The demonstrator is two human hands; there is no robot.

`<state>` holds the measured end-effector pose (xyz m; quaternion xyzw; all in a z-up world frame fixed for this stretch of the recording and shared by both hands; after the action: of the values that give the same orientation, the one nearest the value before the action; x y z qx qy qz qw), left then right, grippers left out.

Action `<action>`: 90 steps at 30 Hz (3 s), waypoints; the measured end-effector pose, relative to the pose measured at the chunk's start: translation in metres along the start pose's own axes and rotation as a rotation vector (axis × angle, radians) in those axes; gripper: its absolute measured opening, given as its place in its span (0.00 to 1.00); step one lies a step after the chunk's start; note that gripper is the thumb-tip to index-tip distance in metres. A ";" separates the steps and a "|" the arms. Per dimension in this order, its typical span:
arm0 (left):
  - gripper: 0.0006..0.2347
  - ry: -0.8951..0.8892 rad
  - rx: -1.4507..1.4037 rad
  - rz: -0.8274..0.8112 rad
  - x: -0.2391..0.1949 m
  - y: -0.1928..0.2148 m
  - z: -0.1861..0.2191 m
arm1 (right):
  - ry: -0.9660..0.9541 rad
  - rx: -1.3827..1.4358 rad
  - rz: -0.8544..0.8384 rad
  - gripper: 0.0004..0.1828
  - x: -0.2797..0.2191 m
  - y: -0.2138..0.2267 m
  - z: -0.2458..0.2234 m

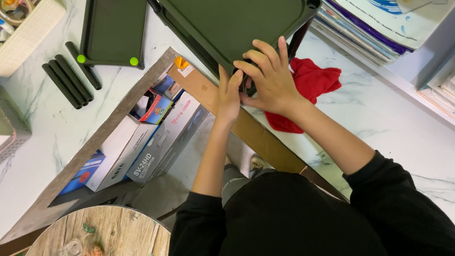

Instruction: The person assembles a small rolling cart on a workbench, fitting black plastic tubes into the corner sockets of dark trays and pressing green corner caps onto the tube ends. They attach the trays to form tiers, then lift and stand the finished cart upright on the floor.

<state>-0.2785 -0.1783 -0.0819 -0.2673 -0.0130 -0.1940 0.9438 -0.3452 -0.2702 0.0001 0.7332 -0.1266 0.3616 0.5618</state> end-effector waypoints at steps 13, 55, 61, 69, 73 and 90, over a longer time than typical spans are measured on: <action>0.20 0.003 0.282 -0.056 0.040 0.022 -0.050 | -0.132 -0.014 0.229 0.34 0.014 -0.016 0.019; 0.37 -0.658 1.501 -0.401 0.066 -0.183 0.043 | -1.017 1.359 0.235 0.24 -0.017 -0.077 0.241; 0.38 -0.616 1.582 -0.330 0.081 -0.178 0.030 | -0.801 1.320 0.399 0.14 -0.001 -0.065 0.234; 0.36 -0.504 1.508 -0.398 0.087 -0.175 0.025 | -0.768 1.136 0.399 0.17 0.005 -0.046 0.228; 0.35 -0.406 1.376 -0.450 0.097 -0.159 0.020 | -0.762 1.017 0.237 0.17 0.019 -0.013 0.217; 0.27 -0.356 1.254 -0.463 0.318 0.020 0.146 | -0.314 0.022 -0.564 0.27 0.272 -0.128 0.209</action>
<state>0.0346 -0.2022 0.0736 0.3106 -0.3339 -0.2996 0.8380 0.0046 -0.3585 0.0668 0.7924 0.0002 0.0754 0.6053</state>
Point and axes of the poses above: each hand's wrist, its own x-axis towards the middle knuckle, its own y-axis out of the back of the hand, z = x × y, the point moved 9 cm from there along x, towards the middle knuckle, and after that the axes turned 6 degrees about -x, right-handed, at the moved point
